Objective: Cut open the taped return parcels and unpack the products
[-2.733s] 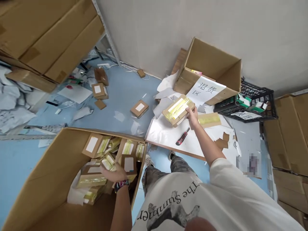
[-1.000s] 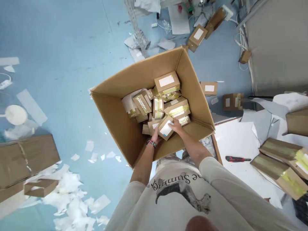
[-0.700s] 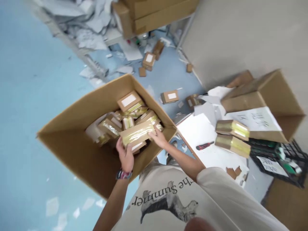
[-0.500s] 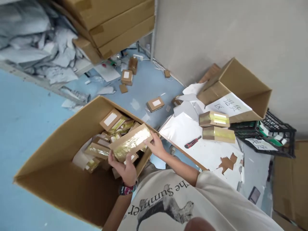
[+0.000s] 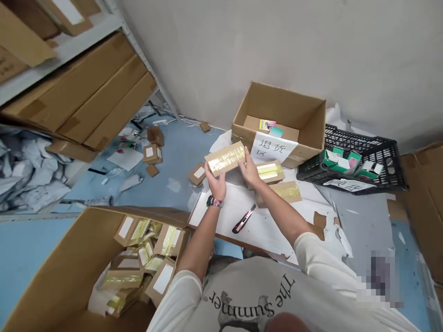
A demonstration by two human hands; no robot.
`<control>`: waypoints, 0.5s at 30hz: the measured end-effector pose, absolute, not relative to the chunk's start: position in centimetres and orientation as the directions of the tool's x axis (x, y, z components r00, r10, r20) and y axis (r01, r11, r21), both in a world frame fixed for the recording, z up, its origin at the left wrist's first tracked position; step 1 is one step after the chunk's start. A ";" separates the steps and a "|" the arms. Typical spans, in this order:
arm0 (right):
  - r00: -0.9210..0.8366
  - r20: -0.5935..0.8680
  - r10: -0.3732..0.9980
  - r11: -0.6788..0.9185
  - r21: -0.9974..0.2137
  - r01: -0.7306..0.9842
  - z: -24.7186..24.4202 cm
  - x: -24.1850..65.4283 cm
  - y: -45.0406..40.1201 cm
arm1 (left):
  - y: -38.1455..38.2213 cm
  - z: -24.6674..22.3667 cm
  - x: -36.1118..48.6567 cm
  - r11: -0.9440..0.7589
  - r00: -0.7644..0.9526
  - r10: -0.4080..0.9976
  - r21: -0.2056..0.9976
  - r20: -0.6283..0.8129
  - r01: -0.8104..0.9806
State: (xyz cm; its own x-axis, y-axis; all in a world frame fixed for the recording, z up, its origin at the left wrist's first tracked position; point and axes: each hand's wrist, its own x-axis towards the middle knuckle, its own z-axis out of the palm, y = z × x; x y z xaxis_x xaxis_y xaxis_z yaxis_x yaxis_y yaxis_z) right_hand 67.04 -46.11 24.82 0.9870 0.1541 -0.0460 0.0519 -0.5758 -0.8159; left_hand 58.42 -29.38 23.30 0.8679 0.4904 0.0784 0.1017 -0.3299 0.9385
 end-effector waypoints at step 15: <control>0.972 -0.228 -0.057 -0.781 -0.596 -0.186 19.2 66.6 -61.5 | -23.8 16.6 67.9 -0.586 0.992 0.097 0.801 -0.084 0.125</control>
State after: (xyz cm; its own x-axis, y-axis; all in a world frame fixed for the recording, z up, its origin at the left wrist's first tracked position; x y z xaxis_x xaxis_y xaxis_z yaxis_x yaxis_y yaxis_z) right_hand 66.60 -61.51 19.19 0.9720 -0.0574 -0.2280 -0.1860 -0.7811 -0.5960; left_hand 67.90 -23.76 16.61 0.9917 0.0970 -0.0841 0.1252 -0.5857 0.8008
